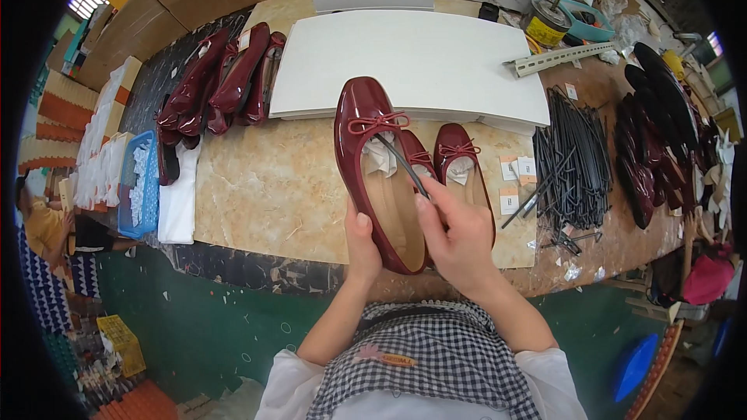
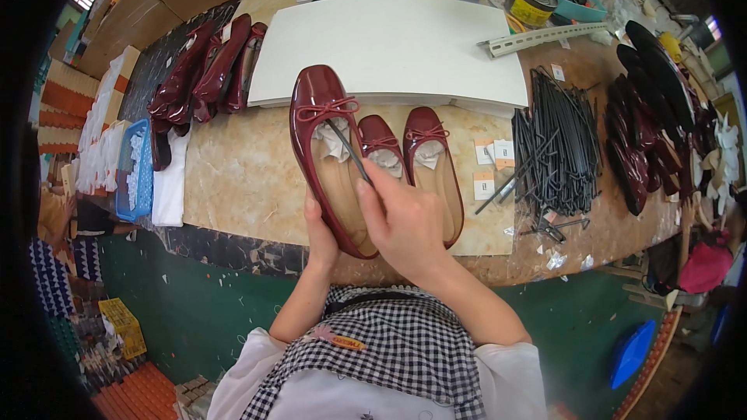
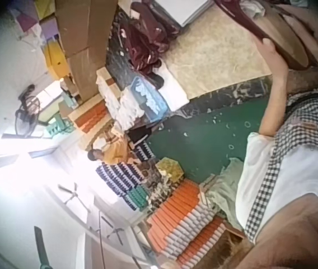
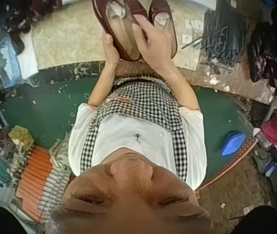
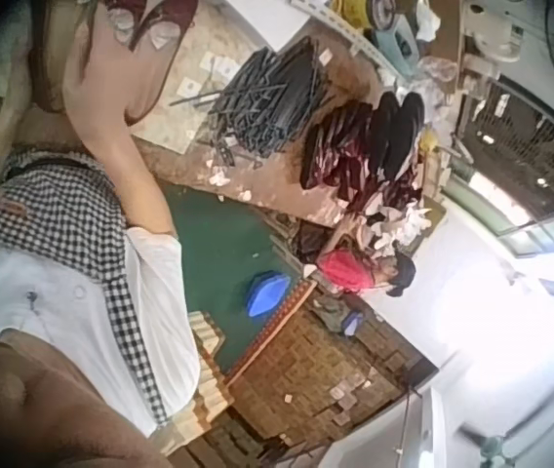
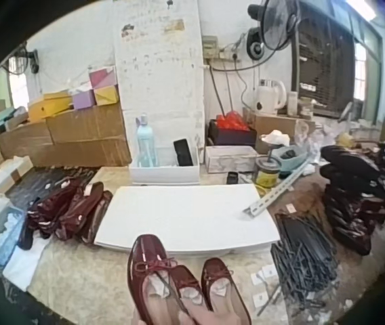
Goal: The person wipes the exterior of maroon patent leather flats with a white cloth and inserts a metal shoe tree into each shoe. The person repeats this process for multiple pairs of shoes on a cluttered workbench in a factory setting.
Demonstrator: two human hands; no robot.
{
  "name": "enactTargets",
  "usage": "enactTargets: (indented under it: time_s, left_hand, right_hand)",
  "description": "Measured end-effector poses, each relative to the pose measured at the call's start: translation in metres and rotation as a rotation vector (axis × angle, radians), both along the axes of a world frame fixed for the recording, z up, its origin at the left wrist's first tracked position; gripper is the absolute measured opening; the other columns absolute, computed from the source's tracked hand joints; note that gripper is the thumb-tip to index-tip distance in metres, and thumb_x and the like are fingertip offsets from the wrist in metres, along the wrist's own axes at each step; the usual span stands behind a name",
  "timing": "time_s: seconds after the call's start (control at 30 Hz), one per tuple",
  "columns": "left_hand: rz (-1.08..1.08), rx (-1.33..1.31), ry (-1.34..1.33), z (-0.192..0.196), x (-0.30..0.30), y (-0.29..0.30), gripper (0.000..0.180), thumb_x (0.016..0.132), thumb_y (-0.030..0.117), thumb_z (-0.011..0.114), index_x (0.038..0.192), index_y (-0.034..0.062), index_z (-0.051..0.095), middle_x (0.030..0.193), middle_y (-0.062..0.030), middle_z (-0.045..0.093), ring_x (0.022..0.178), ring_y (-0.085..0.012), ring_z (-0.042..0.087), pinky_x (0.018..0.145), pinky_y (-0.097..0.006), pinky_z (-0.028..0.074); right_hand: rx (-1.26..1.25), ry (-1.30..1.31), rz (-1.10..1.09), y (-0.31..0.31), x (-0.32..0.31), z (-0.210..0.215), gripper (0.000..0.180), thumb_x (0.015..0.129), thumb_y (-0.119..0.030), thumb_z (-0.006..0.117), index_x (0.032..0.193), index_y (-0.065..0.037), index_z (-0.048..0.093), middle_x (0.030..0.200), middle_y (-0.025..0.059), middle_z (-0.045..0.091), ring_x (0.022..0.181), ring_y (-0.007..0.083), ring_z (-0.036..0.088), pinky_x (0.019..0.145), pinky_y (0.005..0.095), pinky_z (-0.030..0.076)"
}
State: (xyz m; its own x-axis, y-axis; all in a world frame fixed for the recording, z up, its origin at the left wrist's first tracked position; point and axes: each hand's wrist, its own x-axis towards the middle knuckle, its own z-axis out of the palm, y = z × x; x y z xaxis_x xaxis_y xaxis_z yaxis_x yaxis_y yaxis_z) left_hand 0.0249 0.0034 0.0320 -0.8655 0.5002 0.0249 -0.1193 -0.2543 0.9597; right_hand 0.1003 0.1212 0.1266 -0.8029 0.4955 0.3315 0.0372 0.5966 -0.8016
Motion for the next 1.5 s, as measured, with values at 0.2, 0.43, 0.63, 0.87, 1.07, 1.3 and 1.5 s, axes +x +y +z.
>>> enactTargets:
  time_s: [0.2,0.43,0.63,0.87,1.07,1.3,1.5]
  left_hand:
    - [0.099,-0.078,-0.223,-0.033,0.019,0.001,0.081,0.094,0.069,0.017,0.144,0.0067,0.036,0.14,-0.0117,0.047,0.13,-0.0251,0.043,0.111,-0.038,0.031]
    - [0.027,-0.55,0.04,0.0,-0.045,-0.085,0.046,0.09,0.023,0.061,0.127,-0.0017,0.052,0.115,-0.0146,0.062,0.099,-0.0234,0.061,0.084,-0.031,0.049]
    - [-0.288,-1.252,0.396,0.042,-0.013,0.008,0.067,0.082,0.027,0.065,0.14,0.0019,0.043,0.072,-0.0122,0.064,0.063,-0.0247,0.061,0.061,-0.037,0.049]
    - [-0.073,-0.384,0.01,-0.025,-0.013,0.0,0.059,0.085,0.026,0.052,0.137,-0.0004,0.045,0.093,-0.0125,0.067,0.078,-0.0256,0.066,0.07,-0.035,0.054]
    - [-0.255,0.134,-0.77,-0.019,-0.004,-0.005,0.065,0.091,0.05,0.044,0.132,-0.0015,0.046,0.115,-0.0198,0.061,0.088,-0.0289,0.065,0.074,-0.042,0.058]
    - [-0.262,0.109,-0.646,-0.014,-0.014,0.001,0.069,0.093,0.051,0.039,0.139,-0.0012,0.038,0.128,-0.0223,0.055,0.109,-0.0342,0.06,0.092,-0.044,0.051]
    - [-0.068,-0.019,-0.421,0.013,-0.011,0.021,0.068,0.098,0.055,0.029,0.14,0.0016,0.039,0.136,-0.015,0.051,0.124,-0.0258,0.051,0.104,-0.039,0.04]
  right_hand:
    - [0.255,-0.136,-0.036,-0.014,-0.006,-0.041,0.032,0.088,-0.013,0.062,0.117,0.0,0.061,0.061,0.0145,0.059,0.051,0.0282,0.059,0.049,0.0389,0.045]
    - [0.377,-0.256,-0.235,0.12,0.077,-0.056,0.03,0.083,-0.006,0.058,0.113,-0.01,0.064,0.083,0.01,0.064,0.078,0.0268,0.064,0.063,0.0375,0.05]
    - [0.778,-0.634,-0.363,0.166,0.109,-0.105,0.014,0.079,-0.006,0.059,0.09,-0.012,0.066,0.079,0.0057,0.058,0.074,0.0232,0.062,0.061,0.0348,0.052]
    - [0.859,-0.647,-0.22,0.193,0.129,-0.095,0.009,0.075,-0.009,0.065,0.083,-0.012,0.067,0.088,0.0037,0.054,0.081,0.0206,0.059,0.065,0.0323,0.052]
    - [0.092,-0.043,-0.478,0.196,0.102,-0.043,0.009,0.091,-0.009,0.06,0.096,-0.005,0.066,0.102,0.0074,0.067,0.087,0.0156,0.064,0.073,0.0256,0.05]
    - [-0.161,0.058,-0.47,0.154,0.081,-0.077,0.011,0.097,-0.006,0.051,0.106,0.0,0.055,0.078,0.0035,0.065,0.07,0.0056,0.059,0.061,0.0214,0.046]
    - [-0.252,-0.169,-0.034,0.059,0.051,-0.022,0.021,0.089,-0.008,0.062,0.108,0.003,0.063,0.058,0.01,0.057,0.048,0.0099,0.047,0.047,0.0286,0.038]
